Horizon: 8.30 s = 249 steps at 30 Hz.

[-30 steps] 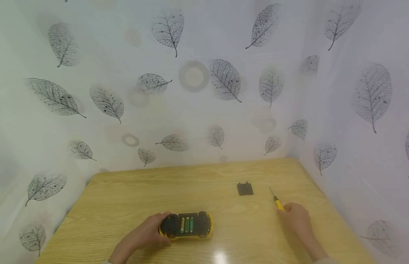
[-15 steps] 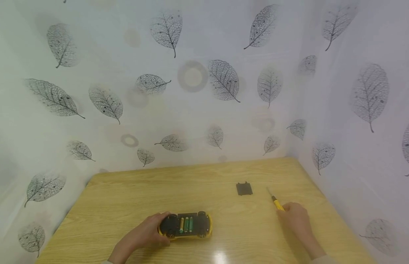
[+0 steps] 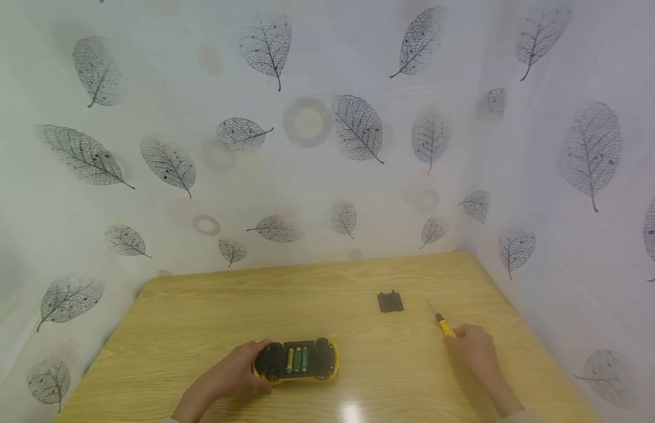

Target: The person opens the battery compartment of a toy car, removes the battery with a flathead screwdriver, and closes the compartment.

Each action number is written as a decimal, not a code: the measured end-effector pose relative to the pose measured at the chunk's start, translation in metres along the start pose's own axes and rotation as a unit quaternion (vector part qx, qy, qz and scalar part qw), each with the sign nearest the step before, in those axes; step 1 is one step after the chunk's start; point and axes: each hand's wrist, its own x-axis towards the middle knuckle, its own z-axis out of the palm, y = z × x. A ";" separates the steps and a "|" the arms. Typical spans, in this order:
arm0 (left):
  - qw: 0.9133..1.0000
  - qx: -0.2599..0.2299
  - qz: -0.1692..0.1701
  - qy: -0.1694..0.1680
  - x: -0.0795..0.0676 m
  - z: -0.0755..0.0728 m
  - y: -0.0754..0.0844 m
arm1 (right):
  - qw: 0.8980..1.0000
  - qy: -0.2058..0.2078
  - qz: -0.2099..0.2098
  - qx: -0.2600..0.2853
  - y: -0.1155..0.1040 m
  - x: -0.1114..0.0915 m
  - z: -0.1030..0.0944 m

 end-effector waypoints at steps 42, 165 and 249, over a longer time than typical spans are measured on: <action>1.000 -0.004 0.001 -0.001 -0.001 -0.002 0.001 | 0.968 -0.036 0.003 0.249 -0.085 -0.029 0.034; 1.000 -0.006 -0.020 -0.006 -0.001 -0.004 0.009 | 0.934 -0.162 -0.216 0.233 -0.125 -0.100 0.100; 1.000 -0.006 0.003 -0.004 0.001 -0.001 0.007 | 0.914 -0.083 -0.259 0.300 -0.159 -0.033 0.128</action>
